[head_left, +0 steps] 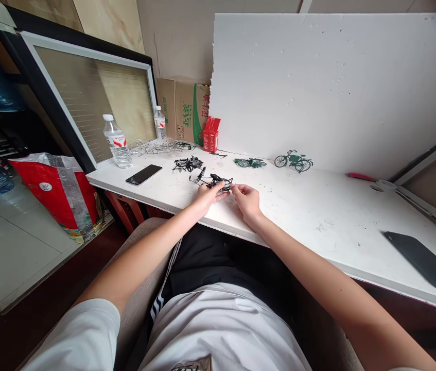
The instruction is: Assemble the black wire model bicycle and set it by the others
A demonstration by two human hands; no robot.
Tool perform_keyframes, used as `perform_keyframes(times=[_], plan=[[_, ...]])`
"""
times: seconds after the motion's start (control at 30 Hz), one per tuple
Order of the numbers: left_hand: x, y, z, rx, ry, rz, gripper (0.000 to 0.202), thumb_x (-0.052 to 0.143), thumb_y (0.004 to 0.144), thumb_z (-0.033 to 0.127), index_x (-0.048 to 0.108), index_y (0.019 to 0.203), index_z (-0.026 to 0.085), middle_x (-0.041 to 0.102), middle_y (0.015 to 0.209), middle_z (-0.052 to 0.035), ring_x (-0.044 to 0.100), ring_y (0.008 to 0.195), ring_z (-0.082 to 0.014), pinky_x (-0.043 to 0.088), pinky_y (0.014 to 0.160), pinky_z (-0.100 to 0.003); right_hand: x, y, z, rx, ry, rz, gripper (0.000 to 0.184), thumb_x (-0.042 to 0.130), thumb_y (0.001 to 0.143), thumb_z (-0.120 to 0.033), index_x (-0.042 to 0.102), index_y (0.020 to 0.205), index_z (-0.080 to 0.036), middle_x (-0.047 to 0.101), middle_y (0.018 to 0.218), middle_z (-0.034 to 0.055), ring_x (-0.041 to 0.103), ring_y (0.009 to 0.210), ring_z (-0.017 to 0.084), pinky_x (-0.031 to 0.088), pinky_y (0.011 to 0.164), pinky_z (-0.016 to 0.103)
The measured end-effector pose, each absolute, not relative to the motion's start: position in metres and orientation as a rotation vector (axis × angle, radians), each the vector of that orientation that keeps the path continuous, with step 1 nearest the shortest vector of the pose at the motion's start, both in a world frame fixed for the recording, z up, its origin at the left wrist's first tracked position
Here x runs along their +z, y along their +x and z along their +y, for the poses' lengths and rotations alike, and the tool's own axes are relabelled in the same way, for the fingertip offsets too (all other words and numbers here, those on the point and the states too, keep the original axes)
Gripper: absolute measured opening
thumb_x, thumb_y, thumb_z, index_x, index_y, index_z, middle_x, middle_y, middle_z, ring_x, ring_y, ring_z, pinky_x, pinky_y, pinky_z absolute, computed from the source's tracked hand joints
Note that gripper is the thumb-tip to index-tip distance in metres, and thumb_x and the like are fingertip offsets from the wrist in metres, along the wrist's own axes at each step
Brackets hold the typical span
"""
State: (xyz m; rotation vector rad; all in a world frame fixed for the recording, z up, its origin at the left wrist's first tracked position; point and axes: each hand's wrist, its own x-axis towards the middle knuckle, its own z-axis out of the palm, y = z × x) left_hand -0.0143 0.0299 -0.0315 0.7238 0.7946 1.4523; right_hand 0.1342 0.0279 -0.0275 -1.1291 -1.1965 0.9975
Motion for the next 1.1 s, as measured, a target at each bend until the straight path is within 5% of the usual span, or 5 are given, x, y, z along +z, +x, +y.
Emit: perform_keyframes(times=[0.23,0.5,0.87,1.1], plan=[[-0.037,-0.011,0.03,1.506,0.752,0.783,0.031,0.096,0.071,0.019,0.07,0.086,0.013,0.08,0.097,-0.013,0.077,0.104,-0.0267,0.058,0.11,-0.052,-0.03,0.135,0.026,0.933,-1.114,-1.217,0.041,0.085,0.073,-0.055,0.079,0.086,-0.017,0.076,0.084,0.0077,0.064,0.073,0.018,0.05,0.071,0.032],[-0.032,-0.01,0.031,1.537,0.686,0.849,0.026,0.093,0.072,0.012,0.068,0.081,0.013,0.078,0.091,-0.0119,0.076,0.104,-0.0263,0.056,0.109,-0.05,-0.036,0.133,0.034,1.015,-1.092,-1.245,0.038,0.084,0.075,-0.052,0.076,0.086,-0.017,0.071,0.078,0.0028,0.054,0.065,0.013,0.044,0.064,0.028],[-0.037,-0.011,0.032,1.585,0.606,0.791,0.029,0.094,0.073,0.014,0.068,0.085,0.014,0.075,0.093,-0.009,0.073,0.098,-0.0221,0.056,0.104,-0.047,-0.038,0.133,0.032,0.919,-1.105,-1.369,0.046,0.087,0.073,-0.058,0.083,0.088,-0.014,0.079,0.082,0.0104,0.065,0.068,0.019,0.05,0.066,0.032],[-0.037,-0.008,0.029,1.558,0.639,0.755,0.029,0.095,0.07,0.015,0.072,0.087,0.011,0.075,0.093,-0.0089,0.071,0.091,-0.0203,0.057,0.1,-0.046,-0.038,0.131,0.031,0.877,-1.072,-1.383,0.035,0.083,0.077,-0.046,0.083,0.09,-0.014,0.08,0.082,0.0098,0.069,0.071,0.019,0.053,0.069,0.031]])
